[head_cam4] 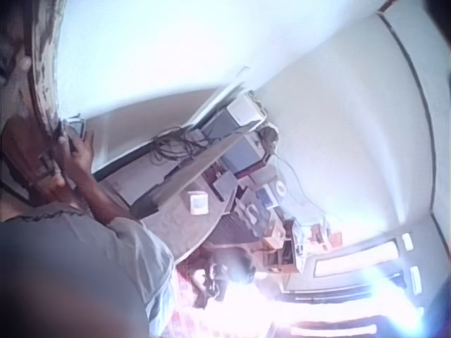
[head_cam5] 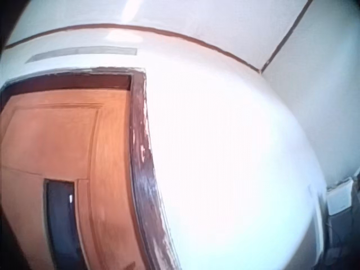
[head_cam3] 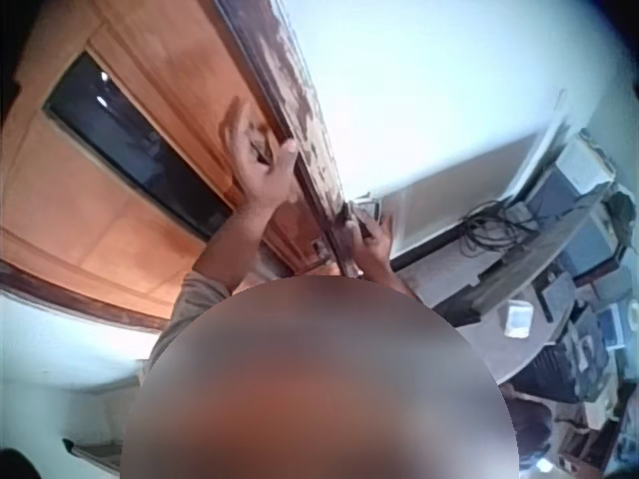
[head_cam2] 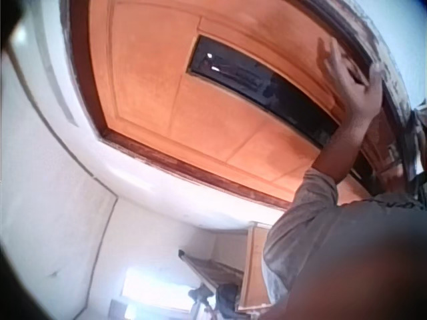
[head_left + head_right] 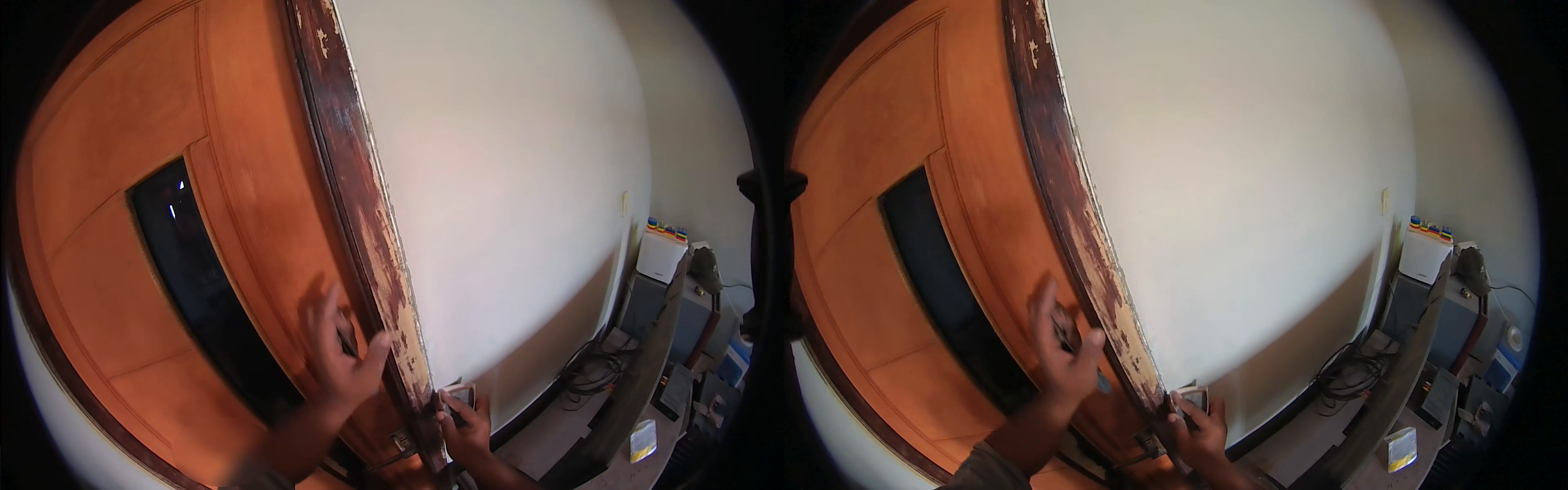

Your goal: The person sands the vertical edge of a wooden door frame using a sanding block. They repeatedly rub the block along the frame and occasionally wipe the surface with their hand to check the finish.

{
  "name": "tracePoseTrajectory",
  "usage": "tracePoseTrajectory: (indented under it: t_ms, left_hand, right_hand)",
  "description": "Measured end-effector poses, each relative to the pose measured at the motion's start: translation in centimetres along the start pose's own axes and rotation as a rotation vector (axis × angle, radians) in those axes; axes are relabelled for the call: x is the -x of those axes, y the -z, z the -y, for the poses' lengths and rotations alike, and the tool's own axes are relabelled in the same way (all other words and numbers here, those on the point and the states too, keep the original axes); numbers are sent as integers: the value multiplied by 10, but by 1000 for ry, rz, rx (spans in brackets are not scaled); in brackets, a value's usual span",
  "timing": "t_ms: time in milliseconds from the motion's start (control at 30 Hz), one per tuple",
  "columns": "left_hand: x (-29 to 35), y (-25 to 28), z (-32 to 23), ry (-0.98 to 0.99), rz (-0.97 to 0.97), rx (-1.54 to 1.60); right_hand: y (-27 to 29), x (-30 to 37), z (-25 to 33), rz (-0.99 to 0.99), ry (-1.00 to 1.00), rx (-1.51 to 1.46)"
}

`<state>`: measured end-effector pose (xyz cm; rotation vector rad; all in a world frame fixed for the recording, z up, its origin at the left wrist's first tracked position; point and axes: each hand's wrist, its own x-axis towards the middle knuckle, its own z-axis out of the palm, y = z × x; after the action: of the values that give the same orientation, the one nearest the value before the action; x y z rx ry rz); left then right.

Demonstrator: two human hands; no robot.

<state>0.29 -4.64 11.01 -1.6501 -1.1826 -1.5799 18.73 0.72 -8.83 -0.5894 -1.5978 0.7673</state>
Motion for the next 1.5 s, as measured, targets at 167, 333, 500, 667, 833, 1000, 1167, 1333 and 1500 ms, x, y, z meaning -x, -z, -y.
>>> tracePoseTrajectory:
  t_ms: [167, 333, 500, 667, 833, 1000, 1167, 1333, 1500]
  left_hand:
    - [-67, -2, -6, 9, 2, -81]
    - [-94, -10, -7, -35, 60, -100]
    - [-91, -16, -5, -44, 39, -76]
    - [-90, -20, -1, -41, 13, -30]
    - [-94, -21, 4, -84, -7, -17]
    - [-98, -20, 5, -82, -13, 19]
    - [-100, -19, 6, -104, -22, -25]
    - [-109, -19, 8, -175, -47, -101]
    - [-107, -19, -1, -16, -33, 68]
  right_hand:
    - [1, 21, -11, 52, 9, -2]
    - [-1, 24, -22, 20, 63, -22]
    - [1, 27, -25, 29, 27, -21]
    - [2, 31, -21, 63, -62, -28]
    - [1, 30, -25, 39, -25, -39]
    - [3, 29, -31, 10, 27, -33]
    - [6, 31, -31, 2, -18, -20]
    - [5, 31, -29, -27, 2, -53]
    - [-1, 23, -24, -86, 60, -72]
